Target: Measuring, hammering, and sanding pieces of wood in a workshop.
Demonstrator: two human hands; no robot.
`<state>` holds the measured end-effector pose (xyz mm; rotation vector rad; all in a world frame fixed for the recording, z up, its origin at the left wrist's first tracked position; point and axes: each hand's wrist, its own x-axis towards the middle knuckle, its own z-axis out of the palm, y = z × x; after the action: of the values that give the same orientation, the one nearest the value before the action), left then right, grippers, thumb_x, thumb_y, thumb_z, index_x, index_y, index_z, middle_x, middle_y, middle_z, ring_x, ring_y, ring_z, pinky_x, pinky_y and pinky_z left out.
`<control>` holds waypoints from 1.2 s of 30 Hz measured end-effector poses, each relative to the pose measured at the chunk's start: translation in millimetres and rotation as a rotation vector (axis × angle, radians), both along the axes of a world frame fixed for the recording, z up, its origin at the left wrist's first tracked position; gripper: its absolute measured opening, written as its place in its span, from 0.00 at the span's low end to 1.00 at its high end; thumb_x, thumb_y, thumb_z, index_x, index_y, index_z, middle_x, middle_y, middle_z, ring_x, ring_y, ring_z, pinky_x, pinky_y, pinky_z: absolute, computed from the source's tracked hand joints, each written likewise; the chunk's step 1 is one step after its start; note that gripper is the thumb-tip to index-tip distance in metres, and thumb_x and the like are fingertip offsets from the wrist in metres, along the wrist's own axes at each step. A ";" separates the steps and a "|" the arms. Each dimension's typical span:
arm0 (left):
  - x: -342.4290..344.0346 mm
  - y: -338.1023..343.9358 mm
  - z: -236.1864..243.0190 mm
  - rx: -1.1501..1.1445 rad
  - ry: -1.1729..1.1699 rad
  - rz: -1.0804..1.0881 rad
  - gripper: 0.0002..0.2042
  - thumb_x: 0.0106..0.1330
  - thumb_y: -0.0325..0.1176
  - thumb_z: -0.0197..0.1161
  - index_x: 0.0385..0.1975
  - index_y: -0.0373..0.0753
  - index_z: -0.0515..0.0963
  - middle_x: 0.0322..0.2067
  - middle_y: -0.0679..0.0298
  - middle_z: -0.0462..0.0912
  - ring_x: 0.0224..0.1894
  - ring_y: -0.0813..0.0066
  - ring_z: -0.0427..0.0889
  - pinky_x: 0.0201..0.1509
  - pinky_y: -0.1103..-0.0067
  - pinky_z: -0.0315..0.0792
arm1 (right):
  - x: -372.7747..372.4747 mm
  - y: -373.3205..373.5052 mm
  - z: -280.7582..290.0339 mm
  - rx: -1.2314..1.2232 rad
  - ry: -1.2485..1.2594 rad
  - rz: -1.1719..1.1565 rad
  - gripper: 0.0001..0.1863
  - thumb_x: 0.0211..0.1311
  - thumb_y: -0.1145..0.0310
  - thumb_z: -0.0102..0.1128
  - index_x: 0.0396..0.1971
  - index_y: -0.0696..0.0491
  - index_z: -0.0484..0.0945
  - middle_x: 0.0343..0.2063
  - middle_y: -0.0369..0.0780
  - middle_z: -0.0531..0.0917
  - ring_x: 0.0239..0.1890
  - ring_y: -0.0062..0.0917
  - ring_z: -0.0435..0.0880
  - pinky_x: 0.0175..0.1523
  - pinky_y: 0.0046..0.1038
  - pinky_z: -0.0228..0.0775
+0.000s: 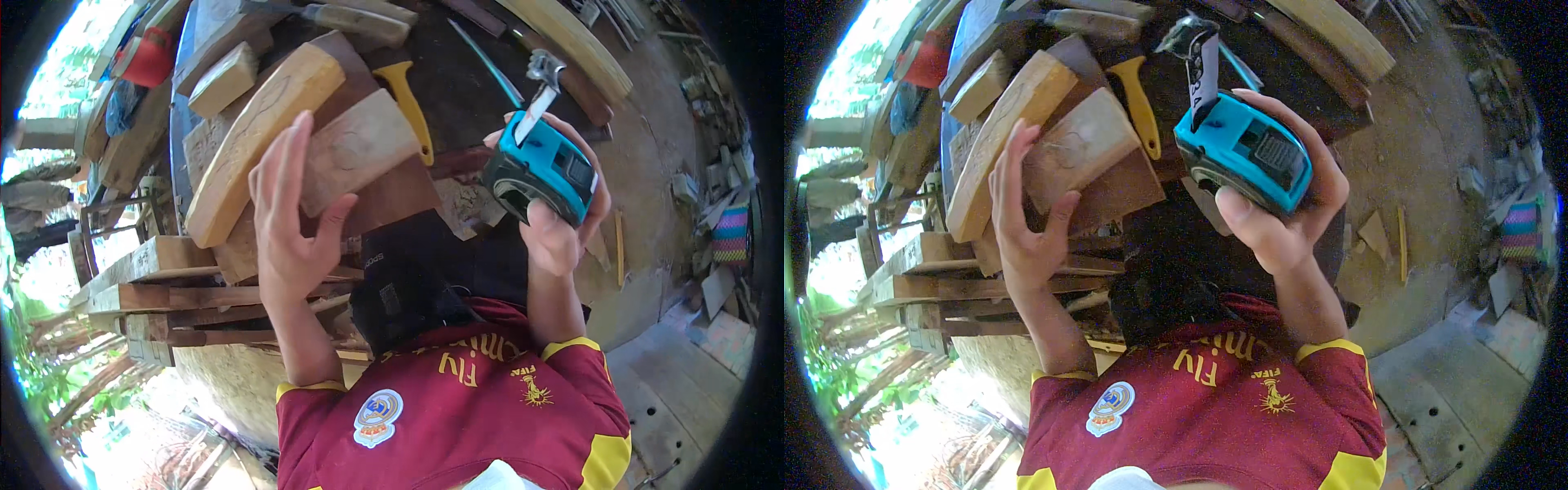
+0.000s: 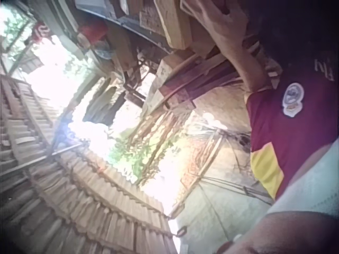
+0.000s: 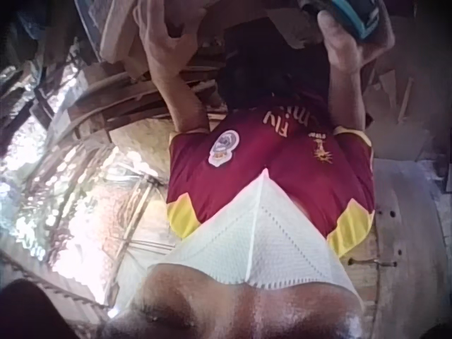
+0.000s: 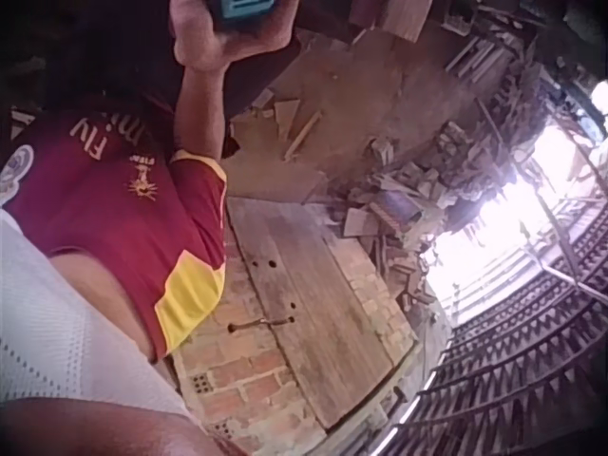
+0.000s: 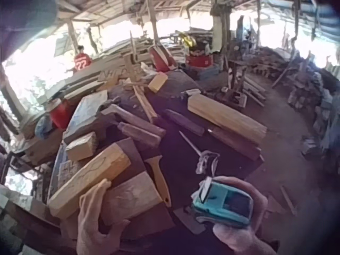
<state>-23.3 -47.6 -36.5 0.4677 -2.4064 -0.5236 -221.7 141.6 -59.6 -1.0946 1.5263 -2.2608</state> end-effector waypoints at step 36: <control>-15.4 18.1 1.6 -0.082 -0.028 0.132 0.40 0.52 0.37 0.78 0.69 0.39 0.70 0.62 0.54 0.78 0.62 0.49 0.74 0.68 0.60 0.65 | -95.5 -16.1 6.6 -0.337 -0.170 0.380 0.27 0.69 0.63 0.50 0.63 0.64 0.66 0.53 0.59 0.78 0.54 0.51 0.81 0.56 0.58 0.79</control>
<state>-38.8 -29.4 -34.9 0.5962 -2.3935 -0.3614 -317.1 125.5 -53.0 -1.1235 0.8084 -2.3086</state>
